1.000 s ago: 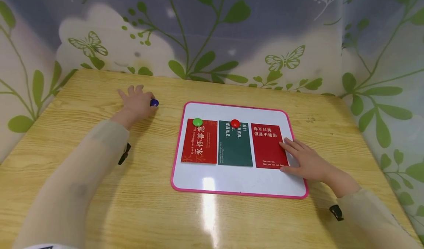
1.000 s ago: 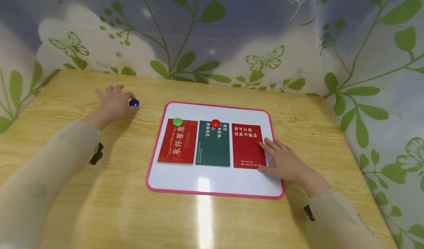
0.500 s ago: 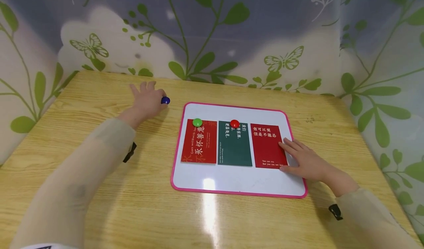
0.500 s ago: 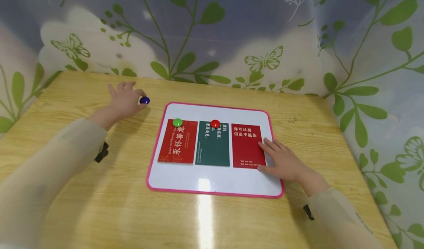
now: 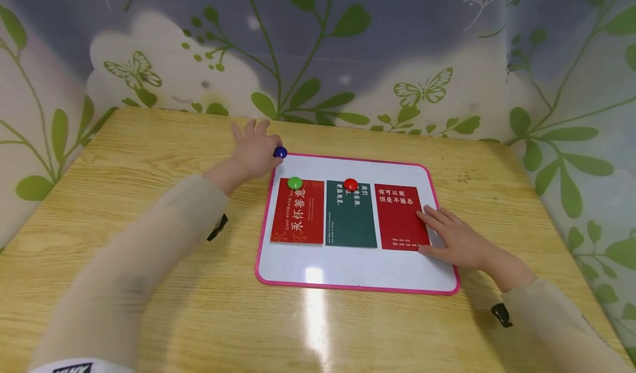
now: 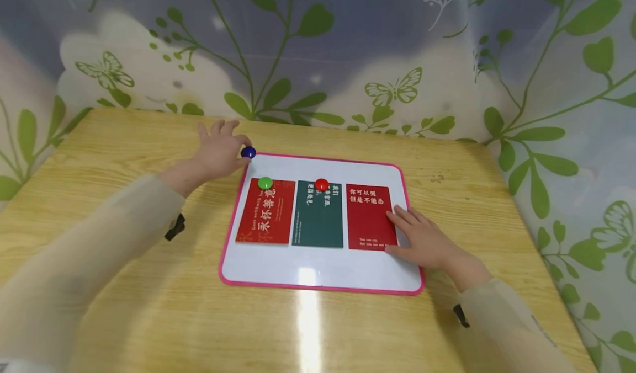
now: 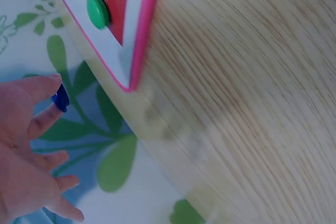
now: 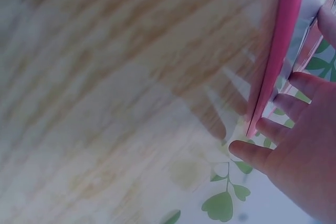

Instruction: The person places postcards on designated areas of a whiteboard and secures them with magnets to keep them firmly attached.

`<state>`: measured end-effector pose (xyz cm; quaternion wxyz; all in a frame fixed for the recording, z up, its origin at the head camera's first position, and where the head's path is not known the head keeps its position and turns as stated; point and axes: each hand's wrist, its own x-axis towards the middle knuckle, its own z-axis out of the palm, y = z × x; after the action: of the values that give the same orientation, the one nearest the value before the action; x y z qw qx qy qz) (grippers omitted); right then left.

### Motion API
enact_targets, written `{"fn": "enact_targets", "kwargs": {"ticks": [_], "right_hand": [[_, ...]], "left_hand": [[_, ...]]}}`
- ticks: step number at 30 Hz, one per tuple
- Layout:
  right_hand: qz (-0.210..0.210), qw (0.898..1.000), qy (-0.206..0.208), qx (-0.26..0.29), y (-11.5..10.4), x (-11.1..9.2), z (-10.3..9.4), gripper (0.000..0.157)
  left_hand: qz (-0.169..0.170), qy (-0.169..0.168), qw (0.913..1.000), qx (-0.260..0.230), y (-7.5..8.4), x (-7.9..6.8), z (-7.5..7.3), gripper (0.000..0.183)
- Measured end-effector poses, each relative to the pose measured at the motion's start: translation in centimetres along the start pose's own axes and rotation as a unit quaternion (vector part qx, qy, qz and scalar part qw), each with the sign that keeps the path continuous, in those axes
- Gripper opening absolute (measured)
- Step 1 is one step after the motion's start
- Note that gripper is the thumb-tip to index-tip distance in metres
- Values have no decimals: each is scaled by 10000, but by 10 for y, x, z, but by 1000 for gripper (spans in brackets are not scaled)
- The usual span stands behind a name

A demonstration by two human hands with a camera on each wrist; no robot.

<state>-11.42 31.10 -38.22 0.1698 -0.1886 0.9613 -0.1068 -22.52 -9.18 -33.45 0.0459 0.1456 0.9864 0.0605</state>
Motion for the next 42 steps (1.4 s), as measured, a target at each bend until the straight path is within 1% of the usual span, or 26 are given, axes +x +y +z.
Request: {"fn": "enact_targets", "kwargs": {"ticks": [4, 12, 23, 27, 28, 34, 35, 42], "right_hand": [[41, 10000, -5, 22, 0, 1, 0, 83], [37, 10000, 13, 40, 0, 1, 1, 83], [30, 10000, 11, 33, 0, 1, 1, 84], [18, 10000, 11, -2, 0, 1, 1, 84], [13, 10000, 13, -12, 1, 1, 1, 84], [6, 10000, 24, -2, -1, 1, 0, 83], [7, 10000, 25, 5, -1, 0, 0, 83], [31, 10000, 32, 26, -2, -1, 1, 82]], "left_hand": [[180, 51, 9998, 85, 12, 1, 1, 35], [294, -25, 9994, 183, 34, 0, 4, 38], [458, -138, 9986, 230, 59, 5, 11, 42], [545, -220, 9979, 260, 70, 8, 10, 44], [585, -189, 9978, 243, 73, 8, 10, 43], [776, -262, 9963, 256, 95, 15, 10, 43], [807, -325, 9957, 308, 100, 16, 11, 44], [1086, -357, 9927, 371, 129, 30, 21, 43]]}}
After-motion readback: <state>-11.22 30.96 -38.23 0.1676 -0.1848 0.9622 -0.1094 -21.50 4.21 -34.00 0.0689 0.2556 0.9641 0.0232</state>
